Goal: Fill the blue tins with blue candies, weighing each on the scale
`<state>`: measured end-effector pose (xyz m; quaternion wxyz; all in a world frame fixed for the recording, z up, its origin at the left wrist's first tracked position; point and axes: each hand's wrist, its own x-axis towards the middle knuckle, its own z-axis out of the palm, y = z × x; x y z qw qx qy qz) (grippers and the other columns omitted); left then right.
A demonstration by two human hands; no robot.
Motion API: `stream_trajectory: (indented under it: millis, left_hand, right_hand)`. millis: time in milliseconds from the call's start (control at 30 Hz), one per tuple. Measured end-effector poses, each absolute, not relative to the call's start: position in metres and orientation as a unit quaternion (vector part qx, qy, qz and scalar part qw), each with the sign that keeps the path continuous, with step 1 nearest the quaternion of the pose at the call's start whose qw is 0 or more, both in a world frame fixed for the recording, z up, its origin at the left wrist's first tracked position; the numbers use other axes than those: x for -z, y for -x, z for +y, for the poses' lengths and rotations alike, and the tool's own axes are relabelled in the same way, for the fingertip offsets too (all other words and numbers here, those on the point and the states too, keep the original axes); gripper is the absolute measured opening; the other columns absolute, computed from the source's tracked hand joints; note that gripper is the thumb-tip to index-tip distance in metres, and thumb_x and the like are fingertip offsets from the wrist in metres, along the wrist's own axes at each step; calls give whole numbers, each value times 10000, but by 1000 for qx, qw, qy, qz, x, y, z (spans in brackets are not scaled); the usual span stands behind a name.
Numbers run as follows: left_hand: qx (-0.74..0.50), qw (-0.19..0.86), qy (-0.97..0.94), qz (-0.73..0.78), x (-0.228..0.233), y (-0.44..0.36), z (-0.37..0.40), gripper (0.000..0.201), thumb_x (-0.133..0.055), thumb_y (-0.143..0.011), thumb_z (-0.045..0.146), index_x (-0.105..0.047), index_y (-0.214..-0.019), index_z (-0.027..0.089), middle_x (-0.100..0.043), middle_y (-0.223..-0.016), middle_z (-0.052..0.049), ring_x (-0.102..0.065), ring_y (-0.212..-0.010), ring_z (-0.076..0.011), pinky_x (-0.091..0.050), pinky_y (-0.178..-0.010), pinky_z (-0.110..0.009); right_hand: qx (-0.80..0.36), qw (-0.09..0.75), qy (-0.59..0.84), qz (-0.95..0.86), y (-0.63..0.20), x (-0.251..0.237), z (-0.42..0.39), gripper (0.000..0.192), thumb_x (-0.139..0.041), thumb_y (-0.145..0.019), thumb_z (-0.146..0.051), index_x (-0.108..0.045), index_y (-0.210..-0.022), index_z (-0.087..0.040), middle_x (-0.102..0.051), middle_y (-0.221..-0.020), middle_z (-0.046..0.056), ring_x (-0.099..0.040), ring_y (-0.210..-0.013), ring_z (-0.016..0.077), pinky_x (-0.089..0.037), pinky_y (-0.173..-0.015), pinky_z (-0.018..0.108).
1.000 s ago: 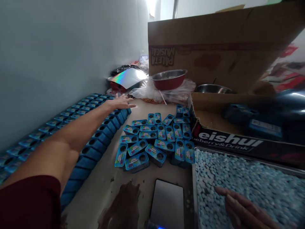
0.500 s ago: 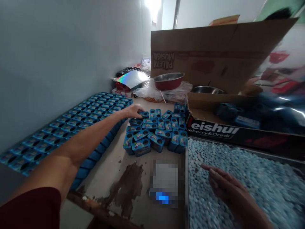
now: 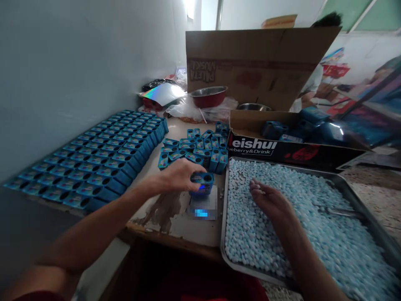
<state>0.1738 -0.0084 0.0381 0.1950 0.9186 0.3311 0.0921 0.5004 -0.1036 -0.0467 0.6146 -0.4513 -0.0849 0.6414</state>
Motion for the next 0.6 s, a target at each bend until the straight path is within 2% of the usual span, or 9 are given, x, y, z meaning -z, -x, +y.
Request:
stream_trajectory:
  millis: [133, 200, 267, 333, 467, 600]
  left_hand:
    - [-86, 220, -910, 342, 6, -188, -29, 423, -763, -877, 248, -786, -1295, 194, -822, -1218, -82, -786, -1095, -280, -576, -981, -341]
    - [-108, 244, -906, 329, 9, -182, -35, 525, -783, -902, 254, -714, -1420, 199, -759, -1385, -102, -737, -1251, -289, -543, -1113, -387]
    - [-125, 252, -906, 317, 5, -171, -44, 711, -858, -867, 273, -619, -1532, 198, -658, -1536, -124, -643, -1406, -298, -480, -1219, -416]
    - [-146, 248, -901, 325, 1, -154, -54, 810, -901, -841, 293, -571, -1575, 200, -605, -1595, -125, -584, -1475, -291, -446, -1264, -415]
    - [-193, 214, -873, 393, 2, -107, -68, 642, -834, -911, 319, -636, -1509, 194, -669, -1522, -107, -637, -1417, -284, -490, -1237, -414]
    - [-255, 167, -853, 424, 5, -64, -69, 428, -760, -967, 430, -753, -1341, 221, -755, -1384, -84, -717, -1298, -294, -540, -1188, -437]
  right_hand:
    - [-678, 562, 456, -130, -496, 44, -117, 146, -683, -901, -75, -622, -946, -200, -539, -716, -46, -394, -462, 38, -346, -355, 84]
    - [-687, 521, 479, -162, -491, 45, -122, 99, -735, -909, -168, -642, -940, -180, -522, -655, -60, -346, -429, 30, -296, -346, 100]
    - [-690, 473, 508, -204, -485, 43, -123, 185, -824, -866, -243, -671, -911, -150, -537, -615, -49, -354, -423, 26, -264, -355, 116]
    - [-682, 403, 530, -303, -479, 36, -119, 296, -894, -824, -332, -691, -872, -123, -584, -627, -17, -400, -455, 30, -261, -387, 128]
    - [-629, 273, 524, -504, -467, 1, -91, 451, -929, -751, -497, -702, -875, -127, -600, -675, -17, -448, -529, 54, -279, -456, 174]
    - [-603, 195, 523, -570, -458, -34, -54, 433, -922, -713, -426, -707, -961, -144, -606, -676, -25, -484, -562, 88, -331, -504, 216]
